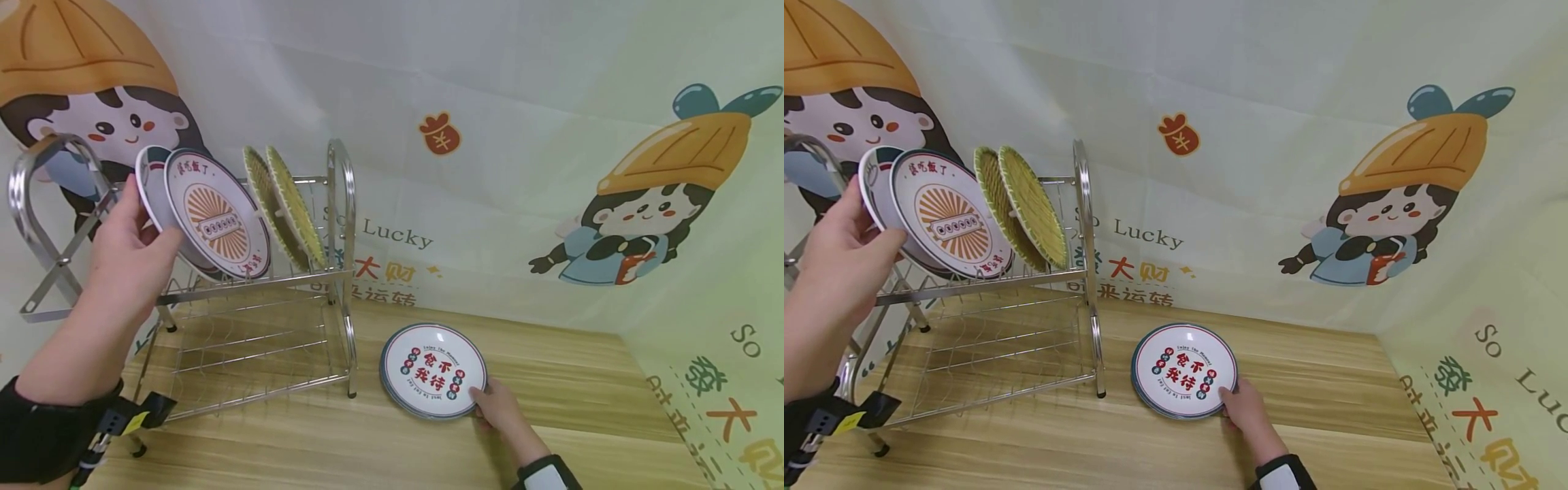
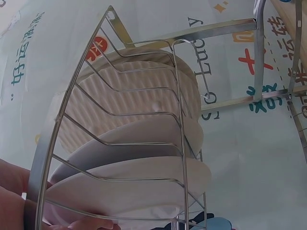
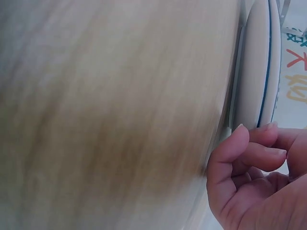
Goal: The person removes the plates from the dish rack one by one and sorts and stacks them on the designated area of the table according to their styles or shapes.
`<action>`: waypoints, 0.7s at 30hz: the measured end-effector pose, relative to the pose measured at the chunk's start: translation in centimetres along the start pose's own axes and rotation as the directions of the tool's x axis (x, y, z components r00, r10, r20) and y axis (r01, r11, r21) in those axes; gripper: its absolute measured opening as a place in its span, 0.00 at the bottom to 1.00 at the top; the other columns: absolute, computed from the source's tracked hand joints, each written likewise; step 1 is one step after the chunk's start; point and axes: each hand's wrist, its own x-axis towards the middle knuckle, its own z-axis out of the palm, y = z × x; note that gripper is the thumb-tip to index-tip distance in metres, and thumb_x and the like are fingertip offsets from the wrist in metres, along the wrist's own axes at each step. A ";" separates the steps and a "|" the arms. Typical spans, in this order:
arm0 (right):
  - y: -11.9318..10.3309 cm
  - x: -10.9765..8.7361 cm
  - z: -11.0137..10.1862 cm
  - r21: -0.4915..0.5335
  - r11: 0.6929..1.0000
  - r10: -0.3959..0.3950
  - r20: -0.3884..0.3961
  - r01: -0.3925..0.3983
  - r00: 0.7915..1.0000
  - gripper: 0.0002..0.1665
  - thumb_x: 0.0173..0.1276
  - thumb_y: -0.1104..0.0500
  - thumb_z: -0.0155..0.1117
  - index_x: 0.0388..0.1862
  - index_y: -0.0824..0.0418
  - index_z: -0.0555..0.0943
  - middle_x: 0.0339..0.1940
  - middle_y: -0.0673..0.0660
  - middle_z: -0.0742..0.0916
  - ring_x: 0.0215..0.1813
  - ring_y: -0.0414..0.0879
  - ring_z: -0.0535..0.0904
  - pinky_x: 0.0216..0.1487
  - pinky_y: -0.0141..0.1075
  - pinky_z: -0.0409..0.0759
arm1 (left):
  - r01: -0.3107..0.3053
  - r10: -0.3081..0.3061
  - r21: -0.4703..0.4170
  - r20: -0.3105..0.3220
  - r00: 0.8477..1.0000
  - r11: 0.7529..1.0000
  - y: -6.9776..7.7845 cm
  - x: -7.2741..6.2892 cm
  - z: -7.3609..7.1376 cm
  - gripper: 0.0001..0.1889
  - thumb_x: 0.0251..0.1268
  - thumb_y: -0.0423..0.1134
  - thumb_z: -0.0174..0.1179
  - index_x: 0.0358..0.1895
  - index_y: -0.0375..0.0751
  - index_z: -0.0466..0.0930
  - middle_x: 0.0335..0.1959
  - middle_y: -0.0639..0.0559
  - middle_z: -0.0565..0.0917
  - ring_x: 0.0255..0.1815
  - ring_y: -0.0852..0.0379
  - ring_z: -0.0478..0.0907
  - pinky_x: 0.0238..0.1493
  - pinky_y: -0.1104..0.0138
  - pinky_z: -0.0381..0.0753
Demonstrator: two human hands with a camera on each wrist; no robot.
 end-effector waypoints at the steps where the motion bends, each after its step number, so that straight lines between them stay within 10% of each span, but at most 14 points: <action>1: 0.0 0.0 0.0 -0.002 1.000 0.002 0.000 -0.002 1.000 0.21 0.71 0.59 0.53 0.55 0.72 0.71 0.17 0.53 0.75 0.16 0.41 0.68 0.15 0.29 0.73 | 0.005 -0.005 -0.005 0.000 1.000 1.000 0.0 0.0 0.0 0.37 0.73 0.38 0.43 0.74 0.63 0.31 0.77 0.50 0.45 0.74 0.48 0.54 0.65 0.65 0.64; 11: 0.1 0.0 -0.2 0.059 0.997 0.050 -0.031 -0.048 0.998 0.42 0.69 0.52 0.55 0.73 0.71 0.51 0.28 0.59 0.78 0.21 0.43 0.70 0.16 0.31 0.74 | 0.049 -0.058 -0.195 -0.039 0.998 0.980 -0.3 0.4 -0.1 0.38 0.68 0.32 0.49 0.75 0.62 0.42 0.76 0.50 0.52 0.72 0.51 0.58 0.62 0.66 0.65; 21: -0.1 -0.5 -0.8 0.203 0.979 0.029 -0.095 -0.009 0.995 0.37 0.69 0.55 0.52 0.72 0.66 0.55 0.31 0.59 0.76 0.20 0.42 0.66 0.18 0.32 0.70 | 0.077 -0.113 -0.385 -0.073 0.991 0.920 -0.2 0.5 -0.2 0.35 0.64 0.30 0.56 0.71 0.62 0.58 0.72 0.53 0.63 0.67 0.55 0.68 0.39 0.83 0.79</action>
